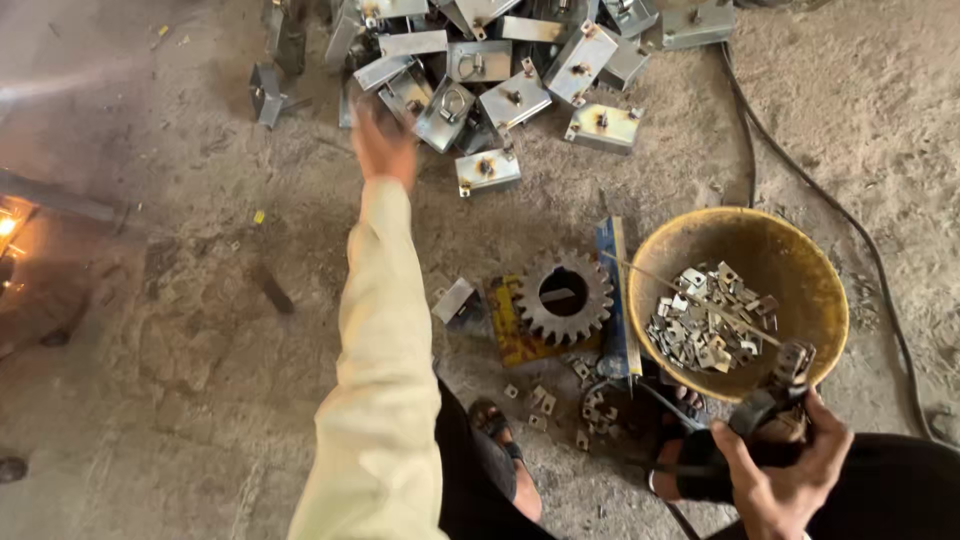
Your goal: The person spot welds small metal tabs onto rectangular metal boxes using a hand-held electrode while seated on the floor, picking tabs from a yellow bowl and placing finished components on the ground.
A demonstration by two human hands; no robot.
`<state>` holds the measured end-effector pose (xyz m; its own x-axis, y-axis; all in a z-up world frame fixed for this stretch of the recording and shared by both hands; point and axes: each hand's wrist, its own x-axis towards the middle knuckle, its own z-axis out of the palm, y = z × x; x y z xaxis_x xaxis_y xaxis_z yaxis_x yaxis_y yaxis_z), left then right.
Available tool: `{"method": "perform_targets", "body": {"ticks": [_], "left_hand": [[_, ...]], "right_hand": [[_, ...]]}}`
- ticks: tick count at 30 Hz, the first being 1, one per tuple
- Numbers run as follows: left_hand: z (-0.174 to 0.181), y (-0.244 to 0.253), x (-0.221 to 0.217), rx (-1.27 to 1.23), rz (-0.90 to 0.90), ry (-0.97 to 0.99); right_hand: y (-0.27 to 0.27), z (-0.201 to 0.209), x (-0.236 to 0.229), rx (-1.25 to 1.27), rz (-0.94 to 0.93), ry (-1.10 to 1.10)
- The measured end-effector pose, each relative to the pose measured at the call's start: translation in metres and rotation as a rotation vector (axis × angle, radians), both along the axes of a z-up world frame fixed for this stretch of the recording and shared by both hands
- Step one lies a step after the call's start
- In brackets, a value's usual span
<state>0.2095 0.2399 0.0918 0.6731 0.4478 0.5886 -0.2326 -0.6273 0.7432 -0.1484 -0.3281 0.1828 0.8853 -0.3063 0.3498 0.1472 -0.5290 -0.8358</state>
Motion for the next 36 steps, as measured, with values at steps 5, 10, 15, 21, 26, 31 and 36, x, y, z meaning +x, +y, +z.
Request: {"method": "perform_targets", "body": {"ticks": [5, 10, 15, 21, 26, 31, 36], "left_hand": [[-0.222, -0.096, -0.164, -1.097, 0.141, 0.141], [-0.246, -0.157, -0.217, -1.751, 0.388, 0.137], [-0.234, -0.165, -0.204, -1.767, 0.542, -0.018], [-0.222, -0.127, -0.186, -1.645, 0.666, -0.134], [-0.168, -0.091, -0.165, -1.531, 0.664, -0.160], [-0.067, -0.127, -0.163, -1.104, 0.276, -0.158], [-0.048, -0.193, -0.167, -1.029, 0.010, 0.049]], "right_hand": [[-0.003, -0.008, 0.001, 0.132, 0.058, 0.064], [0.008, -0.005, 0.001, 0.135, 0.120, 0.078], [0.020, 0.002, 0.002, 0.210, 0.031, 0.195], [0.018, 0.006, 0.004, 0.225, 0.001, 0.161], [0.012, 0.004, 0.006, 0.081, -0.045, 0.110], [0.008, 0.007, 0.004, 0.164, -0.063, 0.107], [0.005, 0.012, 0.005, 0.188, -0.060, -0.014]]}}
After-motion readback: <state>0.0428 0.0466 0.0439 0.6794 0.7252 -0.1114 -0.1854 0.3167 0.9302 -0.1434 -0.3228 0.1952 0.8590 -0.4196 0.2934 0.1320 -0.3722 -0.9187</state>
